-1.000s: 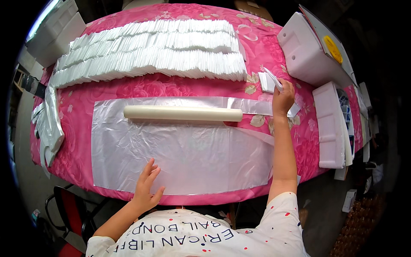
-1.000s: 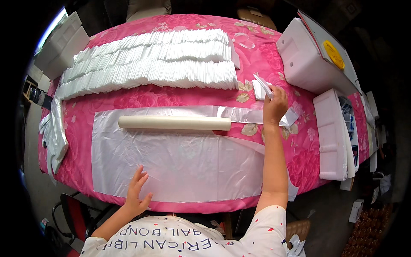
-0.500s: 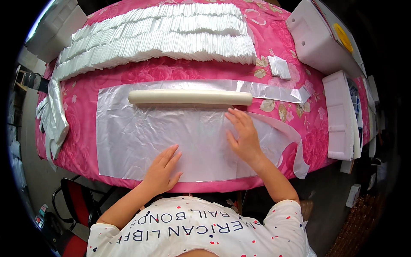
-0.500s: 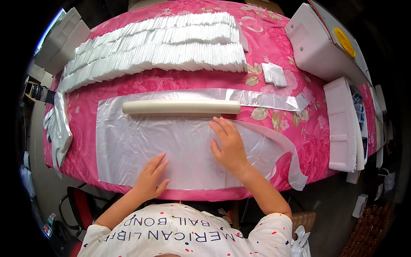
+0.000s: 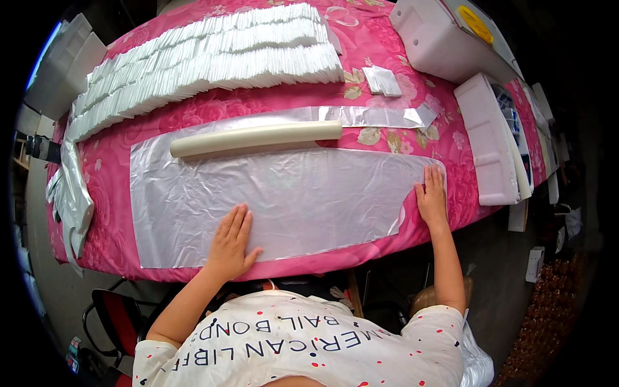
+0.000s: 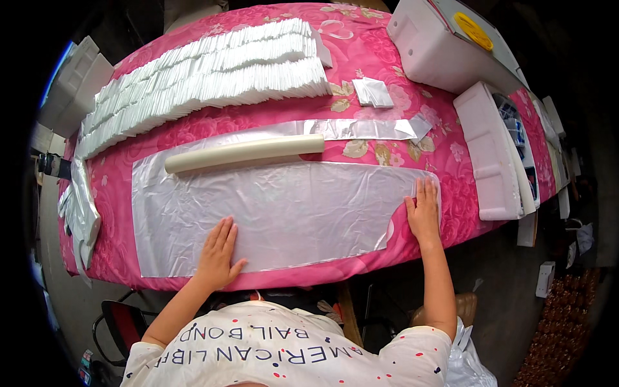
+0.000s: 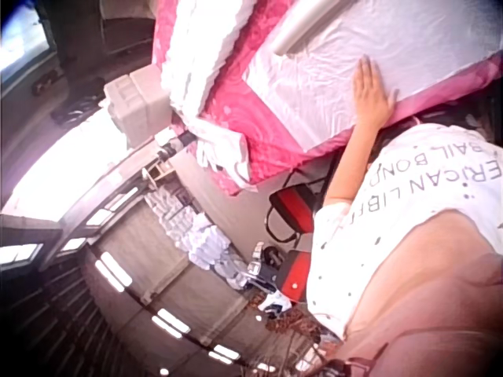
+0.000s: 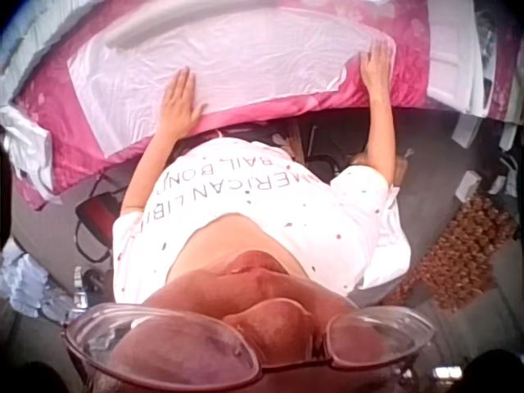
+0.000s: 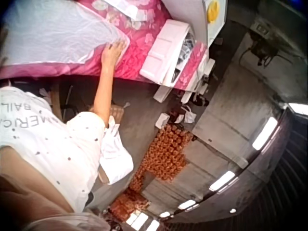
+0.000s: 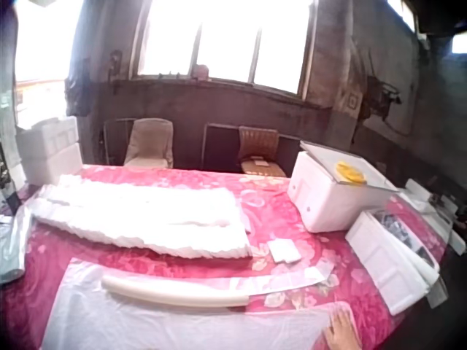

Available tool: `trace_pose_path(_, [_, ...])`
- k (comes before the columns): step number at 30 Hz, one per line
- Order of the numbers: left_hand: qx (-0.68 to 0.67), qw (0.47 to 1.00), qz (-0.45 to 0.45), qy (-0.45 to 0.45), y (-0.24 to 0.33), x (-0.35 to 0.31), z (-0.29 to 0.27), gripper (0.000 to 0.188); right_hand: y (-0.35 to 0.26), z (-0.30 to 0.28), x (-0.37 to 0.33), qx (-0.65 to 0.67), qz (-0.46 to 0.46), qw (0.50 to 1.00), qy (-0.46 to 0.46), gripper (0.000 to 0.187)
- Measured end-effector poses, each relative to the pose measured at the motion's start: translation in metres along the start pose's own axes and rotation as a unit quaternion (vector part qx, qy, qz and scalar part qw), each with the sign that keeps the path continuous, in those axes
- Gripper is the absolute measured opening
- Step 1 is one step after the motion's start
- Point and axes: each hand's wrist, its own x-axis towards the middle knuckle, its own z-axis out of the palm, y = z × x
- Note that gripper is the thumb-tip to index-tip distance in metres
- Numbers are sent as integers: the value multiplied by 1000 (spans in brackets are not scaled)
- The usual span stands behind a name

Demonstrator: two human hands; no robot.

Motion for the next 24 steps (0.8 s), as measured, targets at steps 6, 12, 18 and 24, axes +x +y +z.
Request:
trace_pose_path(6, [34,999,-1,-4,1,-2,0,77,-48,1,0,-3,36,997,60,49])
trace_pose_path(12, [46,998,-12,-38,8,12,-19,74,-179,10,-30,205,-200,955,-82,60])
trace_pose_path(18, [71,997,-7,-18,9,10,-16,72,-108,10,-8,116,-139,983,-39,61])
trace_pose_path(24, [70,997,10,-15,10,15,-21,67,56,13,-12,34,42,997,61,46])
